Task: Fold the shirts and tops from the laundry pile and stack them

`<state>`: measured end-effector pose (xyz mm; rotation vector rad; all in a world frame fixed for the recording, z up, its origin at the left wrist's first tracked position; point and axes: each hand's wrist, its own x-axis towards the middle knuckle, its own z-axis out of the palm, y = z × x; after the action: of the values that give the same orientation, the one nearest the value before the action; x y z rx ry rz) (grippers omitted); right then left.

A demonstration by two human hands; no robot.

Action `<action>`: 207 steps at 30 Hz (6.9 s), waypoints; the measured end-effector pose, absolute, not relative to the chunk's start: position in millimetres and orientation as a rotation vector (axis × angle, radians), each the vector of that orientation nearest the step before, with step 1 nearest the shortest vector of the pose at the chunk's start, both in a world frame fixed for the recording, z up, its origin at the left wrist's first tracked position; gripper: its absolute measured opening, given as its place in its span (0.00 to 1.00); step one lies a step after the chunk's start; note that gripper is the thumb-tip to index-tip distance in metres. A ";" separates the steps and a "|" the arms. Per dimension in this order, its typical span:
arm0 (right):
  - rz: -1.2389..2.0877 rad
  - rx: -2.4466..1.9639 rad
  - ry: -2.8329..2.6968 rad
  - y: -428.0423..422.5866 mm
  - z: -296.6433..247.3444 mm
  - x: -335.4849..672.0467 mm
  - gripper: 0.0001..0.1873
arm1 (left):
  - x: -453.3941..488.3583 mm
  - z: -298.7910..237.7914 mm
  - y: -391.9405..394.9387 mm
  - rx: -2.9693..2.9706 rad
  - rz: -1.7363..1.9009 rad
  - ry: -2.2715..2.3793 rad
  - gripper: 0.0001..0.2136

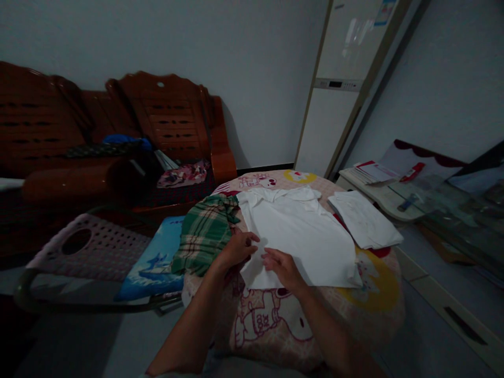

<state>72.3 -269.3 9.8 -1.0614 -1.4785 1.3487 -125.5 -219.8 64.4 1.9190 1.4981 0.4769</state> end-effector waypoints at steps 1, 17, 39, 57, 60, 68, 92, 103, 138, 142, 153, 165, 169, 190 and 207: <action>1.417 -1.057 -1.386 -265.1 9.9 67.7 0.32 | -118.5 63.4 -220.7 1.858 0.502 1.430 0.12; 1.077 -1.257 -1.367 -249.2 -15.4 74.6 0.21 | -89.1 48.1 -94.0 2.221 0.329 1.970 0.15; 1.092 -1.217 -1.340 -251.6 -16.8 74.6 0.18 | -134.4 70.9 -44.3 1.684 0.654 2.329 0.24; 1.132 -1.207 -1.327 -252.1 -16.4 77.2 0.19 | -117.8 68.8 -25.3 1.951 0.474 2.193 0.17; 1.171 -1.212 -1.299 -252.9 -13.2 77.4 0.20 | -110.3 76.6 -21.7 1.920 0.462 2.236 0.17; 1.130 -1.196 -1.298 -253.7 -16.1 78.3 0.19 | -114.4 57.4 -36.6 1.949 0.098 2.346 0.18; 1.344 -1.337 -1.385 -258.0 5.0 120.1 0.32 | -38.1 52.9 0.8 2.182 0.540 1.552 0.21; 1.320 -1.461 -1.398 -258.8 -1.0 123.7 0.35 | -36.4 45.3 3.2 2.252 0.586 1.496 0.26; 0.508 -1.790 -1.954 -230.4 26.7 168.0 0.18 | -14.6 -6.5 -136.4 2.614 0.379 1.717 0.27; 0.249 -1.716 -2.010 -182.4 21.5 184.3 0.21 | -14.9 -9.8 -136.1 2.615 0.408 1.721 0.27; 0.095 -1.994 -2.117 -87.9 24.9 199.0 0.21 | -16.2 -15.8 -135.6 2.596 0.428 1.709 0.28; 0.782 -1.477 -1.106 -28.2 78.1 209.6 0.14 | -16.3 -15.7 -137.6 2.576 0.458 1.707 0.27; 1.072 -1.161 -0.923 -31.6 85.9 177.8 0.16 | -16.4 -14.6 -137.7 2.569 0.458 1.705 0.27; -0.172 -1.882 -2.130 -240.6 11.8 206.1 0.05 | -14.4 -9.9 -137.5 2.578 0.439 1.712 0.27; 0.917 -1.528 -2.150 -262.0 71.8 154.5 0.14 | -15.7 -6.0 -137.6 2.557 0.412 1.693 0.26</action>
<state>154.5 -262.0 71.8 -1.5282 -2.1495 0.9168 -15.7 -137.6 -6.0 2.5571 1.6933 0.4122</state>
